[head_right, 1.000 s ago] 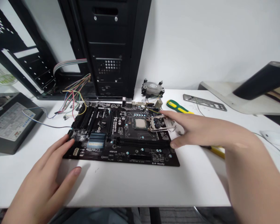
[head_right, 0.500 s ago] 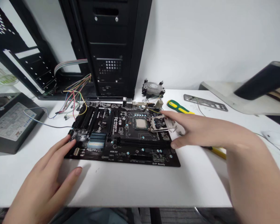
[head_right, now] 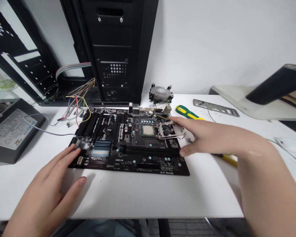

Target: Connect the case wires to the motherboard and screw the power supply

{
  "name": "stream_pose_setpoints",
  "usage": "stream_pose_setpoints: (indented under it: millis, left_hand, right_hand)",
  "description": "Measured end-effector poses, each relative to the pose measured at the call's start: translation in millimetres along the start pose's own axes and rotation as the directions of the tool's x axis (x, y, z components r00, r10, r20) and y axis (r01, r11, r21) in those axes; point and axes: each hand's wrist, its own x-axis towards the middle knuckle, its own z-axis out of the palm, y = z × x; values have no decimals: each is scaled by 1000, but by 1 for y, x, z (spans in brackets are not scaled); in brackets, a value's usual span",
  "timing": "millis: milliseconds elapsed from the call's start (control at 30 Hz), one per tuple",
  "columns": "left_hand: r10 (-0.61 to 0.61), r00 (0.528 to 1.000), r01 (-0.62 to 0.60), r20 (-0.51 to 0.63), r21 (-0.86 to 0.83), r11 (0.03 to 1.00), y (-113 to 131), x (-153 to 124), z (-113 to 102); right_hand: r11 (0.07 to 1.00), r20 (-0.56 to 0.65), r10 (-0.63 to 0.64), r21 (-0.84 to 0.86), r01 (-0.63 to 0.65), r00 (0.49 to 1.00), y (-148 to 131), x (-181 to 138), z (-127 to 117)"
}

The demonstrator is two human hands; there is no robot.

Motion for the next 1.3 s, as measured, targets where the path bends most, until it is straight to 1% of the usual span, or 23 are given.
stream_pose_setpoints:
  millis: [167, 300, 400, 567, 633, 867, 1000, 1167, 1300]
  left_hand:
    - [10, 1000, -10, -6, 9, 1000, 0, 1, 0]
    - [12, 1000, -12, -12, 15, 1000, 0, 1, 0]
    - [18, 1000, -17, -10, 18, 1000, 0, 1, 0]
    - [7, 1000, -7, -6, 4, 1000, 0, 1, 1]
    - [-17, 1000, 17, 1, -14, 1000, 1, 0, 2]
    - [-159, 987, 157, -3, -125, 980, 2, -3, 3]
    - [-220, 975, 216, -6, -176, 960, 2, -4, 4]
    - [-237, 971, 234, 4, -189, 954, 1, -6, 5]
    - [-248, 969, 243, 2, -211, 947, 1, -8, 6]
  right_hand:
    - [1000, 1, 8, -4, -8, 1000, 1, 0, 0]
    - [999, 36, 47, -21, -46, 998, 4, 0, 0]
    - [998, 45, 52, -27, -51, 998, 3, -1, 0]
    - [998, 25, 70, -2, -70, 997, -2, -2, -1]
    - [998, 18, 65, -1, -65, 998, -2, -2, 0]
    - [999, -3, 34, -27, -34, 999, 2, -1, 2]
    - [1000, -23, 27, -12, -27, 999, -2, -2, 3]
    - [1000, 8, 26, -7, -26, 1000, -6, -4, 1]
    - [999, -14, 13, -35, -13, 1000, -2, -4, 2]
